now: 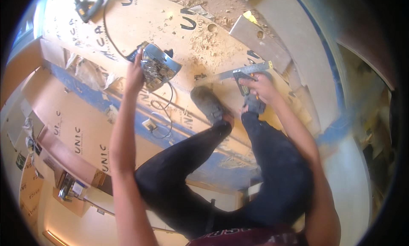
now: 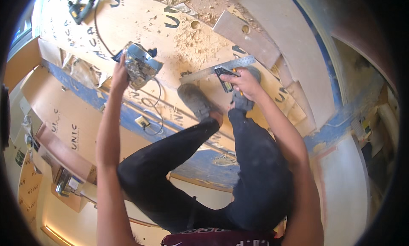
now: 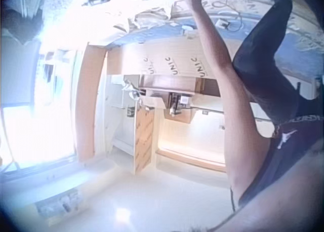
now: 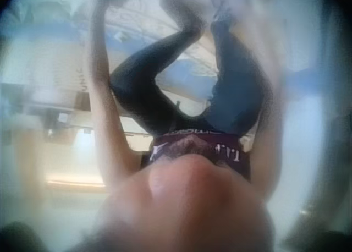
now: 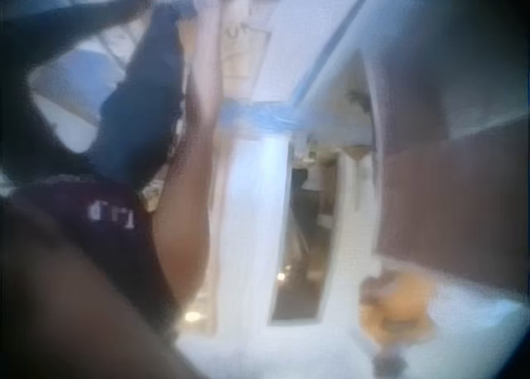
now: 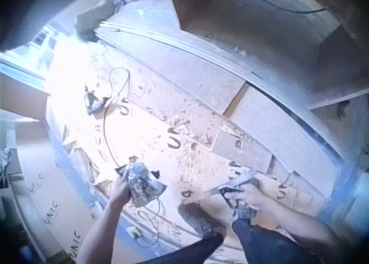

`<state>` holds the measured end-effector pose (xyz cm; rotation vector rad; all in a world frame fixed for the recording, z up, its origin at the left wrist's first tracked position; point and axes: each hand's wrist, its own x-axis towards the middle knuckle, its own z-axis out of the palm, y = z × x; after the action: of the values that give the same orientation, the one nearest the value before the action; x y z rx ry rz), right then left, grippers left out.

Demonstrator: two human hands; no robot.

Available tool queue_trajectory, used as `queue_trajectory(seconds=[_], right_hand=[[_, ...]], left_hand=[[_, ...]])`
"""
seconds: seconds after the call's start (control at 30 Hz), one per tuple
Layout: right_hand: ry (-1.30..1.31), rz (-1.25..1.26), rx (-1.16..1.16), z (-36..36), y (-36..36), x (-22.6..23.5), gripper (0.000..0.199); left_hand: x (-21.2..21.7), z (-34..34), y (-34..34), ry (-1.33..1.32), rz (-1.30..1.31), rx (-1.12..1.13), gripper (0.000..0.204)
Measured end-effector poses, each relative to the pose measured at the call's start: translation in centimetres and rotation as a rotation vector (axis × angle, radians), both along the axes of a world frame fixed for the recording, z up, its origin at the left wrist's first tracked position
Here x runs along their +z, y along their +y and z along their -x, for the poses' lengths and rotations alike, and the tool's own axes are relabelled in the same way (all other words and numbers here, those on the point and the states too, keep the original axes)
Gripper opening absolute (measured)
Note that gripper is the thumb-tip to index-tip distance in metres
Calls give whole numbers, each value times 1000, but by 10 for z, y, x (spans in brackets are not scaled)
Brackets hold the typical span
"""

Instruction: The person uses a power drill to work on a wooden surface, then retrieves a package of small hardware components from a box. They open the package and begin handling the small parts, likely preparing them for installation.

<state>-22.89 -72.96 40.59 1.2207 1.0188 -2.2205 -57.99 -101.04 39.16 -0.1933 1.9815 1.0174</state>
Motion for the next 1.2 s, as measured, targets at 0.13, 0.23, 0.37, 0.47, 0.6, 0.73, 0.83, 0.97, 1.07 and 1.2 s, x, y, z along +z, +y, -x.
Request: queue_trajectory(seconds=[0.13,0.23,0.37,0.47,0.6,0.73,0.83,0.97,1.07,1.2], right_hand=[[-54,39,-50,3,-13,-45,35],[-126,98,-13,9,-15,-56,35],[-119,-30,71,27,-14,-73,34],[-69,-170,74,34,-16,-85,31],[32,-393,67,27,-29,-91,27],[-52,-484,50,26,-38,-88,30],[27,-667,265,29,-33,-83,35],[110,-967,432,32,-25,-67,36],[76,-1051,523,35,-20,-58,34],[306,-1080,468,45,-10,-55,33]], left_hand=[[-50,32,4,101,-74,-27,47],[-60,55,12,59,-66,-140,44],[-69,76,32,-54,-122,4,44],[-64,83,35,194,73,-208,44],[-57,82,33,379,43,-159,49],[-53,87,49,531,56,-142,48],[-51,88,70,477,-24,-97,45],[-48,90,96,481,-200,-222,38],[-50,99,109,470,-138,-284,36],[-54,118,106,348,-95,-318,33]])
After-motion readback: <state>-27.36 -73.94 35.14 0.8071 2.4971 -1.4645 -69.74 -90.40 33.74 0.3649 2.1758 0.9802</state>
